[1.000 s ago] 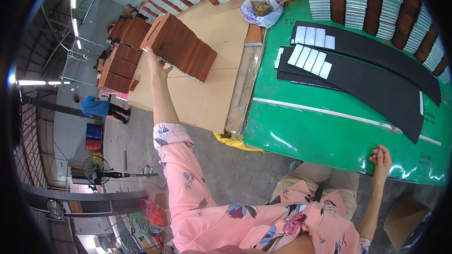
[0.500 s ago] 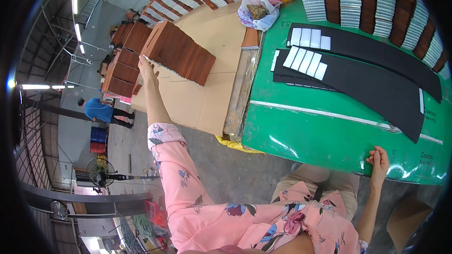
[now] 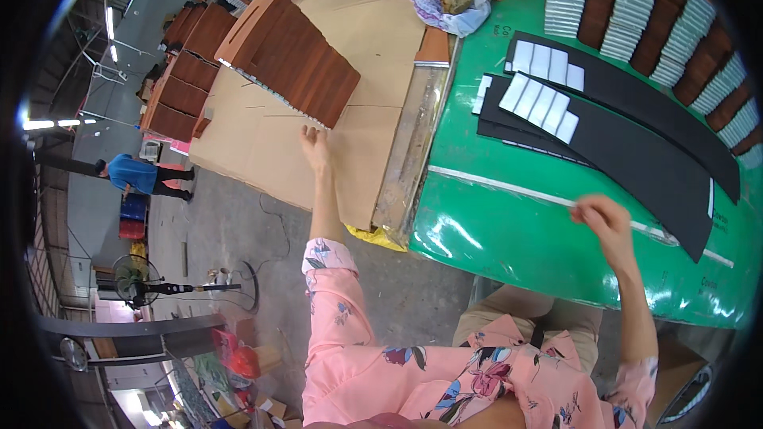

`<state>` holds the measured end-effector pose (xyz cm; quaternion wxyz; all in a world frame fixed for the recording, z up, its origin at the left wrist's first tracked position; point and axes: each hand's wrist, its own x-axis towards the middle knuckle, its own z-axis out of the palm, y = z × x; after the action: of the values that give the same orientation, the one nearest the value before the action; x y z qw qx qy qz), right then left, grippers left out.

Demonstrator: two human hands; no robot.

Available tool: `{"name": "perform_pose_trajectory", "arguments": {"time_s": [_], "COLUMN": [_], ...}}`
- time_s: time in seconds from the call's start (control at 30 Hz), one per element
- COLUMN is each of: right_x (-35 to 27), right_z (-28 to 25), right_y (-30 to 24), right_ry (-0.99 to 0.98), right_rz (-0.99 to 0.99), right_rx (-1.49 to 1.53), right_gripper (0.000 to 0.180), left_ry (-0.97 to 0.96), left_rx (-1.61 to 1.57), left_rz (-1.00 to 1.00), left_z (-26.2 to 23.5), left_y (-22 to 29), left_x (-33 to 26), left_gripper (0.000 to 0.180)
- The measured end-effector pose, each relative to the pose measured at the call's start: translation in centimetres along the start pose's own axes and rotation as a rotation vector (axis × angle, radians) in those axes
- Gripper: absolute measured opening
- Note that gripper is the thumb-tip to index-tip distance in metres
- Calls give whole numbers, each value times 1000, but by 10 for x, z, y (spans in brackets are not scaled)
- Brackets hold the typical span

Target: Applying black adhesive strips and metal clips to rectangular wooden blocks.

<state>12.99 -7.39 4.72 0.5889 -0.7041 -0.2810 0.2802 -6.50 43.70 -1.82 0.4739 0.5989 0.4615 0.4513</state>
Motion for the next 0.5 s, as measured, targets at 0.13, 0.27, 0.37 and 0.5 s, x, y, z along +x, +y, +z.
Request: {"name": "perform_pose_trajectory", "arguments": {"time_s": [0.13,0.27,0.37,0.5], "right_x": [126,246,317,385], "right_z": [96,182,247,311], "right_y": [-22,-17,-15,-18], "right_ry": [-293,-411,-427,-439], "right_rz": [-74,-3,35,43], "right_rx": [109,284,322,271], "right_gripper": [21,42,55,66], "left_ry": [66,64,31,54], "left_rx": [55,58,139,278], "left_rz": [198,197,249,266], "left_z": [-1,17,20,16], "left_y": [-39,-31,-21,-22], "left_x": [4,-7,-8,-9], "left_gripper": [56,52,53,57]}}
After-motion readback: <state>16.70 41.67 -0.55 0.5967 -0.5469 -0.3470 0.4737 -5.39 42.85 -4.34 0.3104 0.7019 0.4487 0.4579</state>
